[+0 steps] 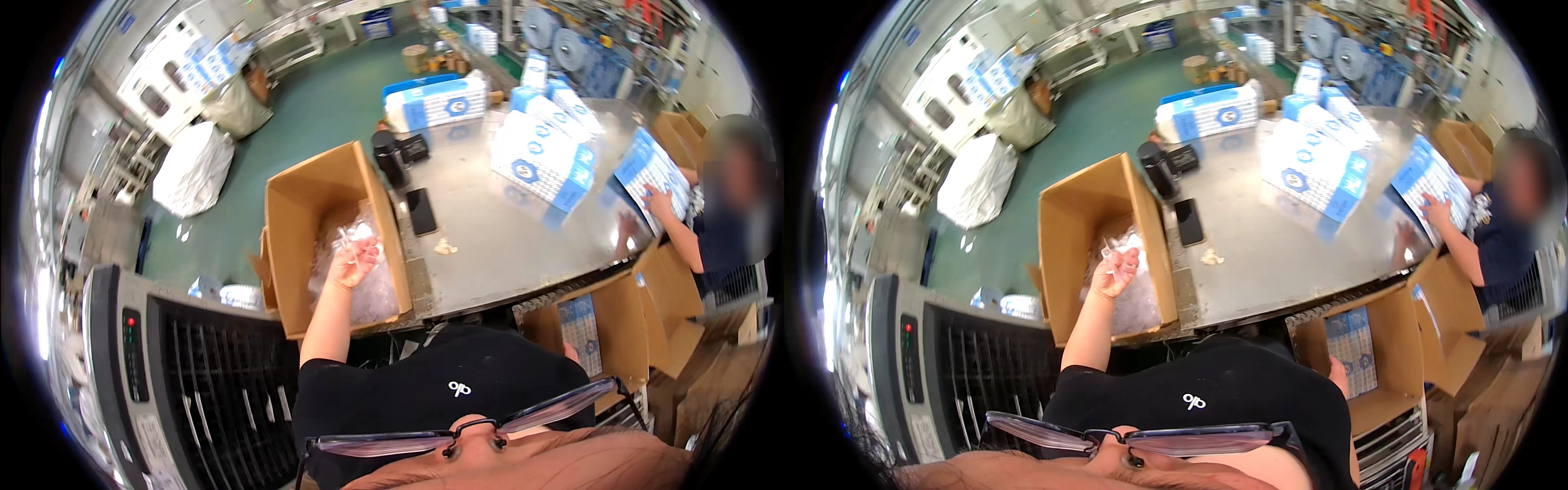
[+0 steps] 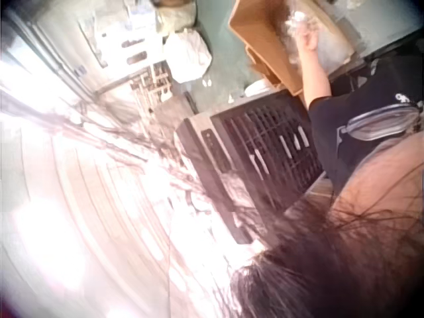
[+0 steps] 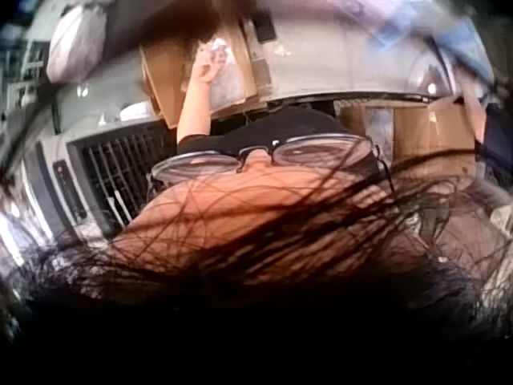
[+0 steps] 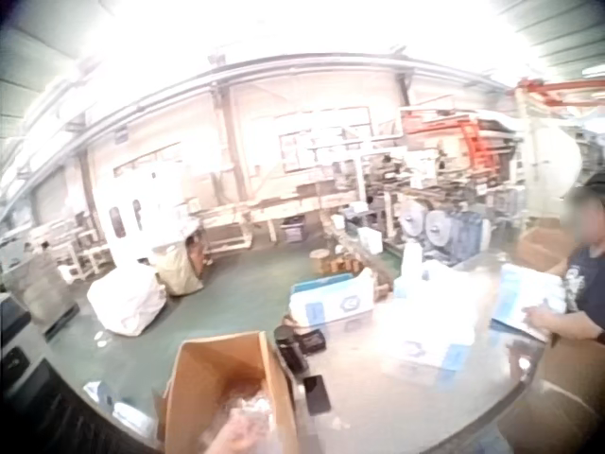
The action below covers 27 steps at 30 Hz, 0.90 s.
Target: The person picks up groups of rectangular blue-and-white boxes from a metal table and places them into cardboard boxes, then moves the cardboard boxes onto a conveyor belt. The person also handles cardboard flats and clear plastic components during the process.
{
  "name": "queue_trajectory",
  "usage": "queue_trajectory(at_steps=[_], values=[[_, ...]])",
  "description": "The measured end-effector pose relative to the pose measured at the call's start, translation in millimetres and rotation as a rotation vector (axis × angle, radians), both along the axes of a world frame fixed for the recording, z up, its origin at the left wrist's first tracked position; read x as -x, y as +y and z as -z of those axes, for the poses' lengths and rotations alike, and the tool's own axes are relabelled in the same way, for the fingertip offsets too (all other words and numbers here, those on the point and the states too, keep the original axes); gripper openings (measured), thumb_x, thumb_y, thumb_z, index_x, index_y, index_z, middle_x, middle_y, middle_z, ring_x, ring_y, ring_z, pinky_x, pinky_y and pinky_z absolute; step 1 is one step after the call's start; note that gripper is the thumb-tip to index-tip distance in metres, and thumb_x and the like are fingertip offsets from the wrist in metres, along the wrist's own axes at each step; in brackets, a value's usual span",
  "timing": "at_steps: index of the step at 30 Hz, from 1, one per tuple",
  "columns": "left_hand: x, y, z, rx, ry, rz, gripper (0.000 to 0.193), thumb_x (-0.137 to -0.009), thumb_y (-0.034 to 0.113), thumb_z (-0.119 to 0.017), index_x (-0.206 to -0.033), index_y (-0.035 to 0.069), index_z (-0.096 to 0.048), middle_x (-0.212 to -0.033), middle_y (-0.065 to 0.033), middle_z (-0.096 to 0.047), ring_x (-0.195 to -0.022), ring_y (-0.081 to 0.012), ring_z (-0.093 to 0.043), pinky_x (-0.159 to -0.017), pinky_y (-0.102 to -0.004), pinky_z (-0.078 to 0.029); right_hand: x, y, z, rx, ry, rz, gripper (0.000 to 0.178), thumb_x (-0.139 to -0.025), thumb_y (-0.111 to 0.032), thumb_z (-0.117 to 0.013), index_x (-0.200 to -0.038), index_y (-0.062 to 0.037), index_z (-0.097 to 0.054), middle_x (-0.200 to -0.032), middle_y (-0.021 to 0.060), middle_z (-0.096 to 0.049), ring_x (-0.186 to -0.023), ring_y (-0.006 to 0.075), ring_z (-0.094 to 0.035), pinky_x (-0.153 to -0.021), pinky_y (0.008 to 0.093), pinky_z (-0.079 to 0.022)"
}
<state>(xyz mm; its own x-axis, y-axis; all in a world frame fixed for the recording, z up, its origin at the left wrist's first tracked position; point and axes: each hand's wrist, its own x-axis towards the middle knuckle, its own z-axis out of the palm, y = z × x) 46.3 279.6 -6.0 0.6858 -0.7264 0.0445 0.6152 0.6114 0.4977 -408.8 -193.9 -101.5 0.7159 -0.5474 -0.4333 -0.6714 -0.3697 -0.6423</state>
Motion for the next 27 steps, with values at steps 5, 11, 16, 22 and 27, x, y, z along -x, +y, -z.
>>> queue_trajectory(at_steps=[5, 11, 16, 22, 27], values=[[27.0, -199.9, -32.7, 0.167, 0.035, 0.516, 0.009, -0.089, 0.011, -0.067, -0.085, 0.005, -0.073, -0.127, -0.0139, -0.05, -0.098, -0.023, -0.049, -0.08, -0.0291, -0.053, -18.9, 53.4, -91.1, 0.283, -0.141, -0.018, 0.058, -0.084, -0.028, -0.075, -0.131, -0.0026, -0.054, -0.125, 0.0222, -0.058, -0.117, 0.0412, -0.055, -0.098, 0.0451, -0.046], [164.7, -407.2, -32.5, -0.069, -0.051, 1.055, 0.031, -0.092, 0.015, -0.065, -0.119, 0.001, -0.063, -0.12, -0.0173, -0.061, -0.105, -0.024, -0.063, -0.082, -0.0344, -0.054, -16.2, 60.1, -65.7, 0.445, -0.136, -0.073, 0.055, -0.083, -0.033, -0.074, -0.126, -0.0043, -0.055, -0.114, 0.0198, -0.06, -0.108, 0.0385, -0.059, -0.089, 0.0472, -0.05], [246.9, -482.3, 63.8, -0.726, -1.569, 1.064, 0.078, -0.083, 0.047, -0.076, -0.136, -0.005, -0.05, -0.128, -0.0213, -0.062, -0.118, -0.026, -0.061, -0.097, -0.0374, -0.05, -20.1, 73.2, -86.2, 0.489, -0.134, -0.016, 0.048, -0.084, -0.032, -0.072, -0.121, -0.0043, -0.059, -0.109, 0.0185, -0.062, -0.103, 0.0383, -0.061, -0.087, 0.0467, -0.051], [196.0, -444.9, -18.5, -0.55, -1.354, 0.42, 0.035, -0.088, 0.023, -0.075, -0.119, 0.008, -0.07, -0.112, -0.0072, -0.072, -0.099, -0.0162, -0.065, -0.084, -0.0299, -0.052, -11.7, 53.5, -95.3, 0.317, -0.154, 0.19, 0.035, -0.087, -0.032, -0.069, -0.107, -0.0041, -0.068, -0.101, 0.0188, -0.067, -0.096, 0.0389, -0.064, -0.084, 0.0465, -0.052], [-7.0, -461.3, 1.3, -0.772, -1.43, -0.07, 0.021, -0.088, 0.02, -0.07, -0.105, 0.007, -0.072, -0.106, -0.0109, -0.071, -0.096, -0.0268, -0.066, -0.083, -0.0362, -0.052, -26.3, 44.2, -99.7, 0.247, -0.064, 0.144, 0.036, -0.088, -0.035, -0.068, -0.11, -0.0064, -0.068, -0.098, 0.019, -0.067, -0.096, 0.0391, -0.064, -0.083, 0.0463, -0.052]])
